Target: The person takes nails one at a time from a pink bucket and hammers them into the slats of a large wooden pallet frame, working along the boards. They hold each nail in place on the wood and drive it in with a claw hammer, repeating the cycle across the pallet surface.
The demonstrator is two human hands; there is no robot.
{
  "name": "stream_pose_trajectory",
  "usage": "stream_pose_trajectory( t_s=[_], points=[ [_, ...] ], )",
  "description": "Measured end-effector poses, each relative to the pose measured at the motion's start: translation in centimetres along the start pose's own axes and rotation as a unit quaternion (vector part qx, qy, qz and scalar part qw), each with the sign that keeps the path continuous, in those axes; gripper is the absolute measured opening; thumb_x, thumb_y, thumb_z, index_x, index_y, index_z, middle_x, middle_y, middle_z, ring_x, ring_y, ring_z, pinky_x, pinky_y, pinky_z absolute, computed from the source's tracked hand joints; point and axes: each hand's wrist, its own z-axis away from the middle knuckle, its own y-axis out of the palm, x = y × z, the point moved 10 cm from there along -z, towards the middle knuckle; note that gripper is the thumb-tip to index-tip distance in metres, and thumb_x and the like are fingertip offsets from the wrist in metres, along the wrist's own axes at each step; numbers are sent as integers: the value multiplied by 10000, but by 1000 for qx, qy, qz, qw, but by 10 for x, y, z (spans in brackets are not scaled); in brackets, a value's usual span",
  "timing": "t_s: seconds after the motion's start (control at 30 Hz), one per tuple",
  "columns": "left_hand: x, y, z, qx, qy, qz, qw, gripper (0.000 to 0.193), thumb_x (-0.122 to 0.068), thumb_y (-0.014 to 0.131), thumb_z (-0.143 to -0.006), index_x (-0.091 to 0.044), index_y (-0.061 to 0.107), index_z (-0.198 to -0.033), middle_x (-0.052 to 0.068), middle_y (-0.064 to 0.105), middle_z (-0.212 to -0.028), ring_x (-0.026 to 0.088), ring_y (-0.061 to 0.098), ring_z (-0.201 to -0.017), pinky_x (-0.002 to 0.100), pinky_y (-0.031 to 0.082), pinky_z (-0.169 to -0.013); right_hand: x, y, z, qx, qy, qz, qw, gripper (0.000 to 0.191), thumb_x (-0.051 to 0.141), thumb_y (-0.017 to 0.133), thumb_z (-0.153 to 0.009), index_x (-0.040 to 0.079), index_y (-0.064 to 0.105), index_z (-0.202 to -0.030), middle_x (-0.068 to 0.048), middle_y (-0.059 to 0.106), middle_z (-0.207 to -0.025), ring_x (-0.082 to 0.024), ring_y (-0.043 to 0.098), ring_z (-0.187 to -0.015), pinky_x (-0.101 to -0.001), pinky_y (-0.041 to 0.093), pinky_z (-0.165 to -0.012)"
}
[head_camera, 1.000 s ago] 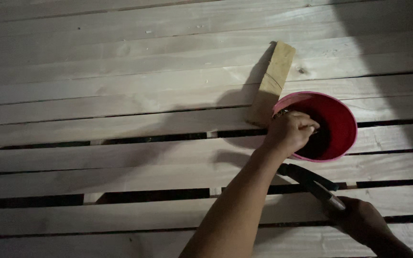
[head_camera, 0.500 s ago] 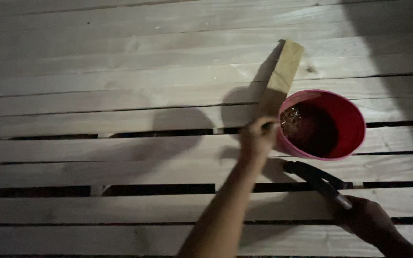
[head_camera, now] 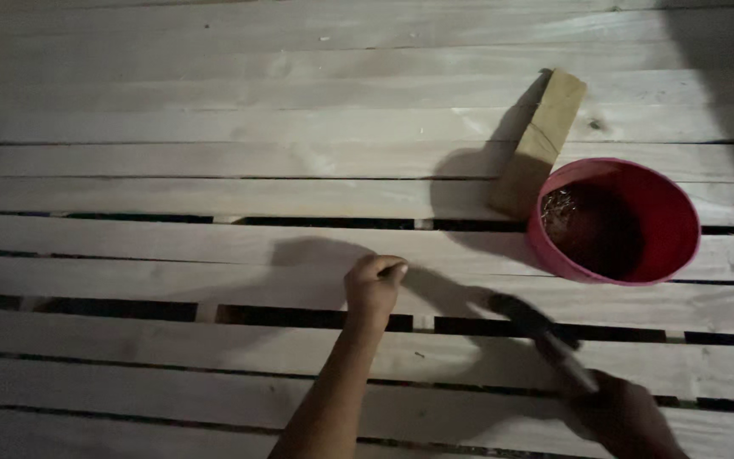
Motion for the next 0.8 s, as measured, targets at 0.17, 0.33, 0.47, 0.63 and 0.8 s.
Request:
stream_pose_trajectory(
  t_s=[0.17, 0.33, 0.47, 0.63, 0.8],
  points=[
    [-3, 15, 13, 62, -4, 53, 997, 80, -71, 804, -850, -60, 763, -917, 73, 777, -923, 198, 770, -850, 339, 629, -766, 61, 2, 44, 63, -31, 18, 997, 402, 390, 757, -890, 207, 757, -1248, -92, 835, -1085, -224, 799, -1063, -395, 603, -989],
    [-20, 18, 23, 66, 76, 29, 995, 141, 43, 769, -801, -52, 777, -903, 105, 764, -938, 245, 753, -871, 370, 620, -770, 84, -12, 62, 81, -49, 18, 995, 389, 389, 755, -902, 191, 746, -1237, -80, 831, -1075, -214, 810, -1035, -383, 612, -975],
    [-22, 18, 26, 44, 55, 19, 997, 161, 73, 735, -797, -52, 761, -894, 115, 756, -928, 265, 747, -857, 375, 613, -768, 81, -15, 66, 61, -43, 38, 996, 334, 390, 685, -935, 172, 754, -1178, -113, 809, -967, -259, 801, -924, -415, 649, -879],
    [-46, 16, 35, 44, 103, -16, 994, 201, 108, 689, -781, -43, 673, -913, 118, 697, -942, 304, 699, -904, 417, 576, -795, 89, -20, 71, 29, -71, 62, 995, 352, 430, 689, -903, 191, 738, -1157, -92, 823, -939, -255, 810, -931, -420, 627, -882],
    [-63, 23, 37, 130, 132, -107, 977, 254, 97, 724, -645, 12, 580, -836, 179, 602, -908, 401, 604, -877, 507, 514, -724, 88, -21, 76, 56, -16, 54, 997, 363, 442, 620, -968, 172, 717, -1190, -109, 791, -909, -254, 793, -829, -409, 654, -809]
  ],
)
